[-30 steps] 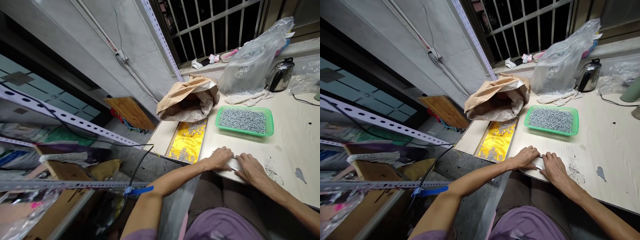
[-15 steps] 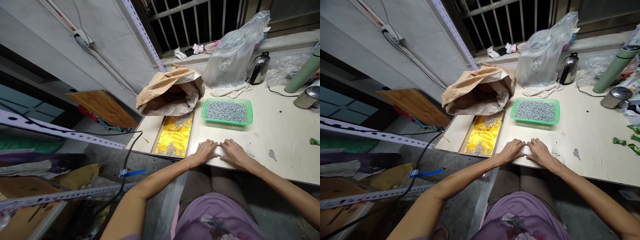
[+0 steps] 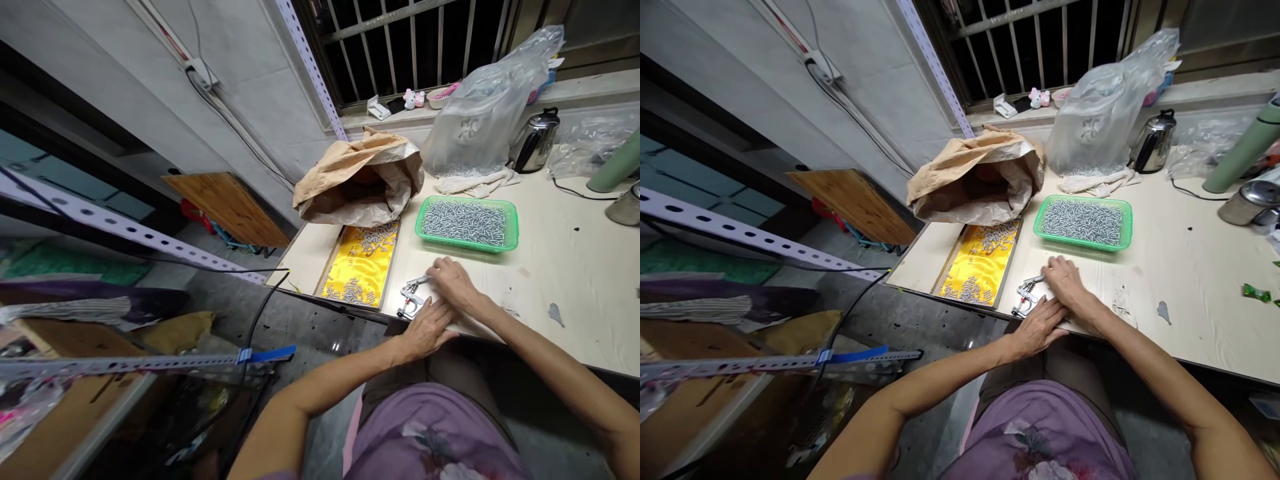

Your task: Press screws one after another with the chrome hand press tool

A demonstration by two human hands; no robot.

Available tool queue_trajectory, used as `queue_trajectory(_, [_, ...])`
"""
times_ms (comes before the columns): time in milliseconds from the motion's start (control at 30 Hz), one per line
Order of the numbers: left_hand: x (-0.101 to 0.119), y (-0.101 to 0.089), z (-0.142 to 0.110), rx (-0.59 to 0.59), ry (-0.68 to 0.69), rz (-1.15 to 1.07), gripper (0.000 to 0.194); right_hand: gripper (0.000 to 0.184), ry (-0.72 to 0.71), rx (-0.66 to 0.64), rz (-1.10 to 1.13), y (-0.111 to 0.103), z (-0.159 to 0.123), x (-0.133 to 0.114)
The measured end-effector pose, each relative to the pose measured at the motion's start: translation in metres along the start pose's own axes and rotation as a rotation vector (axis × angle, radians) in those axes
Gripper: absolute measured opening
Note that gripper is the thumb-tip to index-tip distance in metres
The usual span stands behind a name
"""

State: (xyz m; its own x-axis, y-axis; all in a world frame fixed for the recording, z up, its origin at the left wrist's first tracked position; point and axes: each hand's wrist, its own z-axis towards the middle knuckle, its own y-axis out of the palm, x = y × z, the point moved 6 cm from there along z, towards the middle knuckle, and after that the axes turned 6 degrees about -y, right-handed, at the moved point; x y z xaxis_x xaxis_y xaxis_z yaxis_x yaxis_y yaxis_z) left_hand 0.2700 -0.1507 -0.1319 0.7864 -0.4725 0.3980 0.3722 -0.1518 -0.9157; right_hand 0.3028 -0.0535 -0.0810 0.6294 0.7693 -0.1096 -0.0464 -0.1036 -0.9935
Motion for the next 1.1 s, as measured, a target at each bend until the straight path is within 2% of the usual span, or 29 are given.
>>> queue_trajectory(67, [0.001,0.002,-0.002,-0.024,-0.017,-0.016,0.042,0.017,-0.220,-0.057,0.042,0.003,0.010,-0.038])
queue_trajectory(133, [0.001,0.001,-0.011,-0.014,-0.044,-0.028,0.039,0.017,-0.371,-0.102,0.027,0.007,0.017,-0.065])
queue_trajectory(200, [-0.002,-0.004,-0.027,0.025,-0.072,-0.026,0.034,0.015,-0.464,-0.108,0.013,0.012,0.020,-0.079])
queue_trajectory(300, [-0.023,-0.025,-0.056,0.080,-0.126,-0.004,0.029,0.013,-0.508,-0.031,0.133,0.013,0.023,-0.081])
queue_trajectory(400, [-0.063,-0.060,-0.077,0.183,-0.247,0.047,0.030,0.018,-0.430,0.144,0.348,0.001,0.027,-0.064])
queue_trajectory(433, [-0.080,-0.075,-0.081,0.252,-0.334,0.091,0.030,0.018,-0.393,0.225,0.403,-0.007,0.029,-0.056])
queue_trajectory(500, [-0.109,-0.095,-0.086,0.277,-0.471,0.162,0.025,0.019,-0.308,0.400,0.458,-0.028,0.030,-0.033])
queue_trajectory(600, [-0.135,-0.102,-0.083,0.134,-0.558,0.190,0.020,0.020,-0.111,0.586,0.379,-0.064,0.030,0.012])
queue_trajectory(667, [-0.142,-0.099,-0.079,0.040,-0.568,0.184,0.020,0.022,0.029,0.619,0.243,-0.082,0.027,0.041])
queue_trajectory(733, [-0.144,-0.097,-0.076,-0.002,-0.562,0.179,0.020,0.027,0.110,0.616,0.129,-0.090,0.020,0.060])
queue_trajectory(800, [-0.144,-0.097,-0.074,-0.010,-0.549,0.161,0.018,0.031,0.116,0.575,0.090,-0.085,0.010,0.064])
queue_trajectory(900, [-0.146,-0.103,-0.072,0.013,-0.561,0.083,0.011,0.028,0.046,0.449,0.169,-0.055,-0.011,0.043])
queue_trajectory(1000, [-0.146,-0.110,-0.069,0.088,-0.680,-0.096,0.009,0.024,-0.034,0.273,0.292,-0.013,-0.035,0.008])
queue_trajectory(1100, [-0.136,-0.103,-0.063,0.123,-0.845,-0.428,0.006,0.018,-0.071,0.072,0.260,0.020,-0.052,-0.020])
